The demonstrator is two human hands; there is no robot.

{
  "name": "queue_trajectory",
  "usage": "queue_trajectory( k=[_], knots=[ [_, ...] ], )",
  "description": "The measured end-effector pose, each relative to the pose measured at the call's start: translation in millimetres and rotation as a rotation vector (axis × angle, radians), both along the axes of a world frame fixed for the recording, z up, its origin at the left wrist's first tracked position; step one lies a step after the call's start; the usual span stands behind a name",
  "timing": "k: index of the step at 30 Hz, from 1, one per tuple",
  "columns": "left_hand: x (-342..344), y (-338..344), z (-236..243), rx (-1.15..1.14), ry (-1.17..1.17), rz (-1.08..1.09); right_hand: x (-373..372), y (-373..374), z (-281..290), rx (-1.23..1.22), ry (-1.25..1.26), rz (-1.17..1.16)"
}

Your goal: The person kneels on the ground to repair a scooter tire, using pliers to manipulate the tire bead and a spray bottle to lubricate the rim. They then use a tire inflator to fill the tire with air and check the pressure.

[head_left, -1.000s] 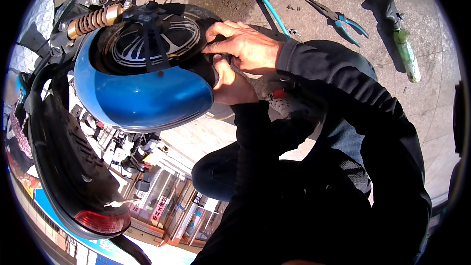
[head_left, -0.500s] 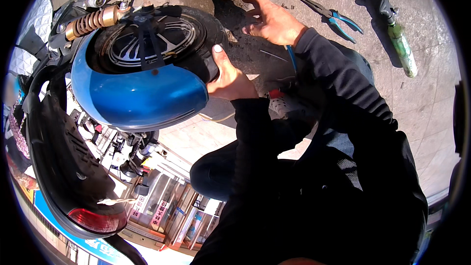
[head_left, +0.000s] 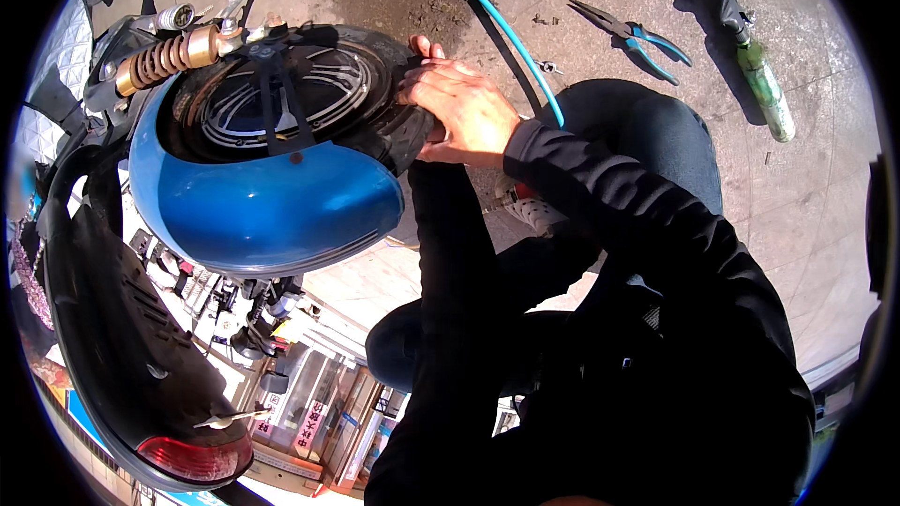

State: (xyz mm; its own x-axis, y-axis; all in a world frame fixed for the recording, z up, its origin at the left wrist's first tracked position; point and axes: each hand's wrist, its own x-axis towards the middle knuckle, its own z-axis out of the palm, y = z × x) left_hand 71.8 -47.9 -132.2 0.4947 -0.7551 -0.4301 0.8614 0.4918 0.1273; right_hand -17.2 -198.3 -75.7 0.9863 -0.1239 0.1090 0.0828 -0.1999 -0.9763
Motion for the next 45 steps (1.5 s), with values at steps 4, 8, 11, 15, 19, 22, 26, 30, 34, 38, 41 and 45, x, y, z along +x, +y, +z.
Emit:
queue_trajectory(
  k=[4, 8, 11, 15, 19, 22, 26, 30, 34, 38, 41, 45],
  knots=[
    [19, -4, -40, -0.381, 0.217, 0.004, -1, 5, 4, -0.014, -0.049, -0.035],
    [2, -7, -63, -0.498, 0.289, 0.065, -2, 2, 8, -0.004, -0.017, -0.052],
    [-5, -4, -70, -0.539, 0.317, 0.085, -11, -6, 13, 0.008, -0.001, -0.01],
    [-9, 2, -77, -0.57, 0.334, 0.101, -5, -21, 29, -0.007, 0.097, 0.024],
    [-8, -1, -82, -0.604, 0.351, 0.111, 11, -24, 13, -0.098, 0.163, 0.146],
    [-11, 1, -84, -0.63, 0.367, 0.133, 15, -26, 14, -0.087, 0.136, 0.239],
    [-8, -3, -90, -0.679, 0.372, 0.148, 14, -27, 10, 0.027, 0.046, 0.214],
    [-11, -7, -97, -0.737, 0.391, 0.167, 9, -32, 18, 0.148, -0.02, 0.222],
    [-17, 2, -118, -0.879, 0.363, 0.246, 18, -45, 18, 0.235, -0.036, 0.403],
    [-8, -10, -85, -0.711, 0.414, 0.147, 11, -80, 0, 0.801, 0.155, 0.147],
    [-1, -10, -60, -0.624, 0.44, 0.159, 7, -69, 6, 0.752, 0.244, -0.082],
    [-6, -6, -67, -0.636, 0.437, 0.215, 21, -50, 11, 0.337, 0.105, 0.217]
  ],
)
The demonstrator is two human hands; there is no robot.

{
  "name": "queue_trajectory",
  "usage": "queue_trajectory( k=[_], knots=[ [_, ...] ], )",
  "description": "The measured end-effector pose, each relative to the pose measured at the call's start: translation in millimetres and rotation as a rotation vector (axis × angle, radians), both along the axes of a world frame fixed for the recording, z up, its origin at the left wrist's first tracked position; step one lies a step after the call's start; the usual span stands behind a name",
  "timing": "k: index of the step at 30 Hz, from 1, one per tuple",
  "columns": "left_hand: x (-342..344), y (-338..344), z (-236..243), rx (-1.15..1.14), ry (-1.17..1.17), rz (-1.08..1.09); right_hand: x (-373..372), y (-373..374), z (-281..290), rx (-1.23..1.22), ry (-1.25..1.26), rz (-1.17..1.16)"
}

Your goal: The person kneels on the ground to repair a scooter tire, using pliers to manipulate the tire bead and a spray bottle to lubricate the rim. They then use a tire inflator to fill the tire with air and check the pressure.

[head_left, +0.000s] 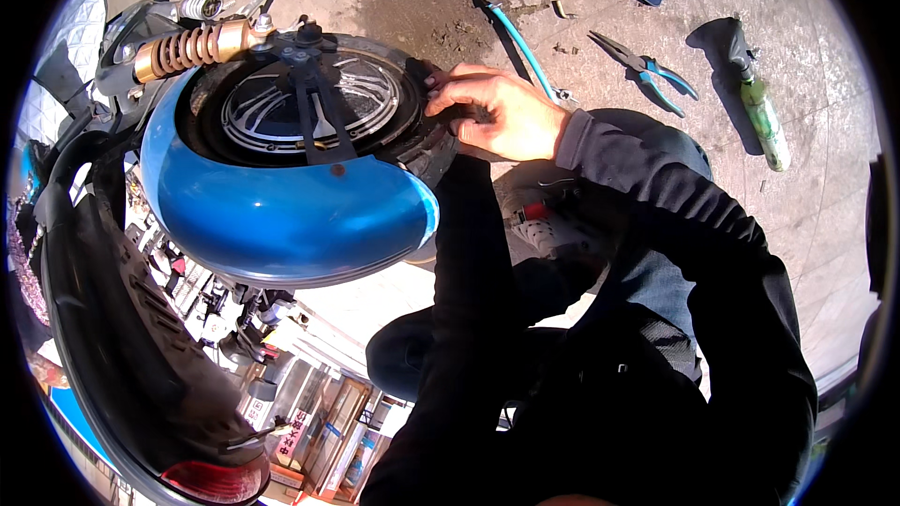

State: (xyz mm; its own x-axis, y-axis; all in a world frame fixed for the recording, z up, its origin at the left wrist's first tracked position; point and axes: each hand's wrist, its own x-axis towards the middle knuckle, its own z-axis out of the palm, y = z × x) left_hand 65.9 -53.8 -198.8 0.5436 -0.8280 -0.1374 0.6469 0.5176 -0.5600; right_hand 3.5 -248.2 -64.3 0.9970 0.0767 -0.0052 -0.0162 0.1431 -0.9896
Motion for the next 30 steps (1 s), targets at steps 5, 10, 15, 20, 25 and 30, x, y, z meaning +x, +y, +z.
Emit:
queue_trajectory(
  k=[5, 10, 15, 20, 25, 30],
  knots=[
    [1, 0, -5, -0.02, 0.005, 0.002, 9, -1, -8, -0.123, -0.048, 0.138],
    [0, 1, -8, -0.055, 0.026, 0.008, 14, -4, 5, -0.381, -0.141, 0.248],
    [3, 3, -11, -0.241, 0.152, 0.021, 5, 0, -3, -0.024, -0.193, 0.143],
    [8, 2, 5, 0.125, -0.169, -0.001, -48, -50, -7, -0.451, 0.007, -0.171],
    [7, -8, 29, 0.334, -0.058, 0.134, -144, -127, -36, -1.315, 0.487, -0.19],
    [-25, -59, 119, 0.541, 0.264, 0.23, -181, -156, -74, -1.25, 0.466, -0.018]
  ],
)
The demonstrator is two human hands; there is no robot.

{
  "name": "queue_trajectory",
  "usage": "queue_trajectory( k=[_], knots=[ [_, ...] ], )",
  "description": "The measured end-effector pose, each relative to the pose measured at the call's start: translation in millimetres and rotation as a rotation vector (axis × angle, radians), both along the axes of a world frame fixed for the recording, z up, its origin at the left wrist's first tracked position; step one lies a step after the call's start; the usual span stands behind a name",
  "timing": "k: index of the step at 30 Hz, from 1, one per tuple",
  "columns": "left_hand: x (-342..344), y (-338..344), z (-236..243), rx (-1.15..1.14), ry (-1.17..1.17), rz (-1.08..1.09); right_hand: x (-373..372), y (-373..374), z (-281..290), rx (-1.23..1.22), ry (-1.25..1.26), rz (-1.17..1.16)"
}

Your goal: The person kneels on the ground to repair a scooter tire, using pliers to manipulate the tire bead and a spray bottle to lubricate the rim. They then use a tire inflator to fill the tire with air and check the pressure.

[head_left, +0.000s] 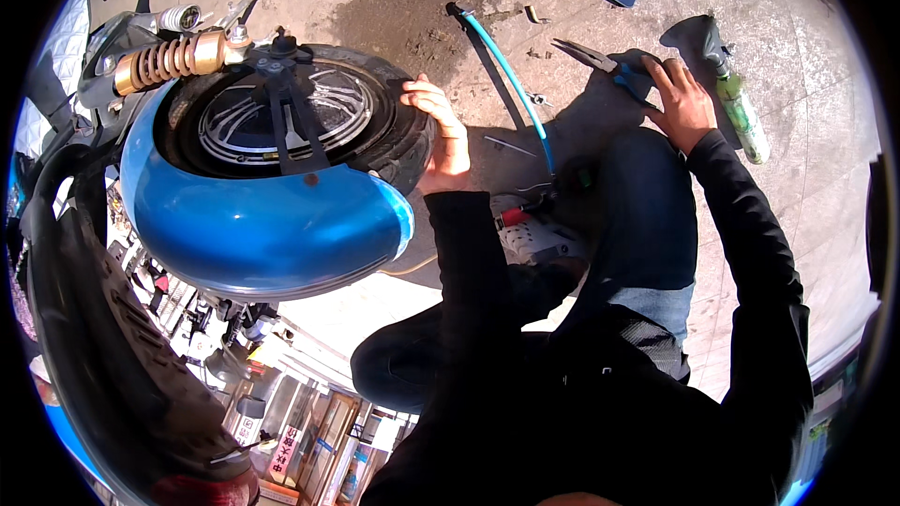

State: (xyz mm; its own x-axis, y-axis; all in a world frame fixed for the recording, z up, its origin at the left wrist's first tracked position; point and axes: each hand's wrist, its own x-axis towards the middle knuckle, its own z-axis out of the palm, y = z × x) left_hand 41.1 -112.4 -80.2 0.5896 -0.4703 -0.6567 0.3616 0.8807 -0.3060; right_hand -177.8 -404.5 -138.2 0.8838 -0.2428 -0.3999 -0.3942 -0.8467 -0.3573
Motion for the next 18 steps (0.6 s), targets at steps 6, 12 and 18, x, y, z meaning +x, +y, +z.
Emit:
queue_trajectory(
  k=[6, 12, 18],
  knots=[
    [-3, 13, -2, -0.243, 0.143, 0.027, 16, -5, 1, 0.059, 0.006, 0.051],
    [-2, 20, -8, -0.186, 0.11, 0.019, 89, 32, 76, 0.771, 0.035, 0.008],
    [-5, 19, -24, -0.196, 0.053, 0.04, 153, 68, 99, 0.464, -0.156, 0.27]
  ],
)
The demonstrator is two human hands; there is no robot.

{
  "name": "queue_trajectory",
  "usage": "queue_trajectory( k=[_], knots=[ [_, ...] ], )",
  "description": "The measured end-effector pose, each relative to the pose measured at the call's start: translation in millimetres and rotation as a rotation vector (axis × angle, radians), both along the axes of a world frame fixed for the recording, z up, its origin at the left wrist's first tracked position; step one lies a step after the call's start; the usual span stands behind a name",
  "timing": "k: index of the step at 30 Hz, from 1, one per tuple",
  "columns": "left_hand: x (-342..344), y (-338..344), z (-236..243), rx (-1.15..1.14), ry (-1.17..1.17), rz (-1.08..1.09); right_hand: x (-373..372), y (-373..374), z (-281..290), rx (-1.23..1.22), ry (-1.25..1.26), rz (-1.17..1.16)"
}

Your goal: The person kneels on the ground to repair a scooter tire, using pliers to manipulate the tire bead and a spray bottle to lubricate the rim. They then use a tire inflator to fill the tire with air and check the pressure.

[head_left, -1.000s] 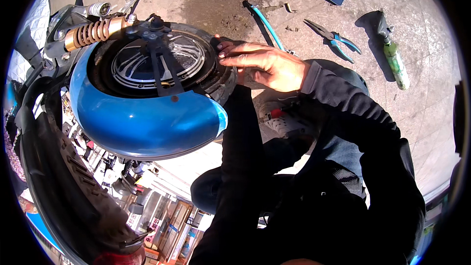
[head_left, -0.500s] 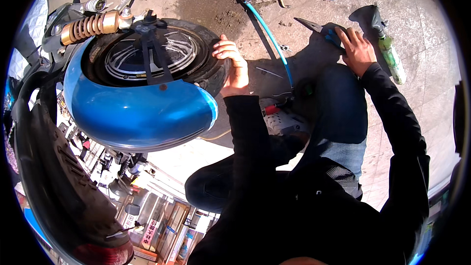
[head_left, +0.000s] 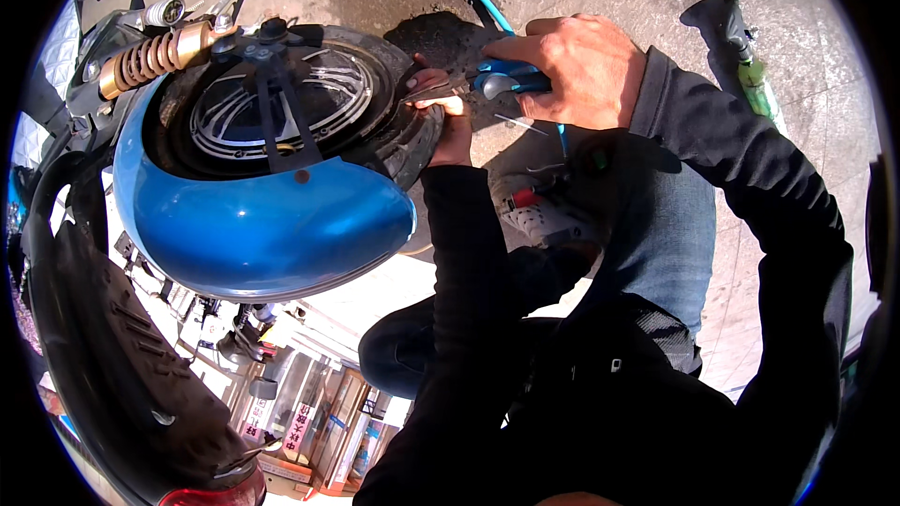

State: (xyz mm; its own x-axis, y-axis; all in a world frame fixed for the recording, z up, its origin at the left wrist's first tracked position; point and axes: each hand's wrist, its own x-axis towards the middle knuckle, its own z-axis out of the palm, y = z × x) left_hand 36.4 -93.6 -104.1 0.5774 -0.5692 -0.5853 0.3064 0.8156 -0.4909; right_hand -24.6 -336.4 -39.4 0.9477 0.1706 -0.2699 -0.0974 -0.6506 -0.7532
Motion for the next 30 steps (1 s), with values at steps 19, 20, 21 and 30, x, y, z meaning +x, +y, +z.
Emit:
queue_trajectory(
  k=[19, 20, 21, 30],
  knots=[
    [3, 8, -2, 0.241, -0.193, -0.088, 48, -24, 19, 0.173, -0.182, 0.235],
    [4, 10, -1, 0.223, -0.166, -0.06, 50, -22, 17, 0.202, -0.126, 0.197],
    [5, 5, 0, 0.189, -0.131, -0.049, 47, -19, -5, 0.233, -0.095, 0.158],
    [1, 4, -1, 0.056, -0.144, -0.026, 25, -9, -17, 0.314, -0.145, 0.124]
  ],
)
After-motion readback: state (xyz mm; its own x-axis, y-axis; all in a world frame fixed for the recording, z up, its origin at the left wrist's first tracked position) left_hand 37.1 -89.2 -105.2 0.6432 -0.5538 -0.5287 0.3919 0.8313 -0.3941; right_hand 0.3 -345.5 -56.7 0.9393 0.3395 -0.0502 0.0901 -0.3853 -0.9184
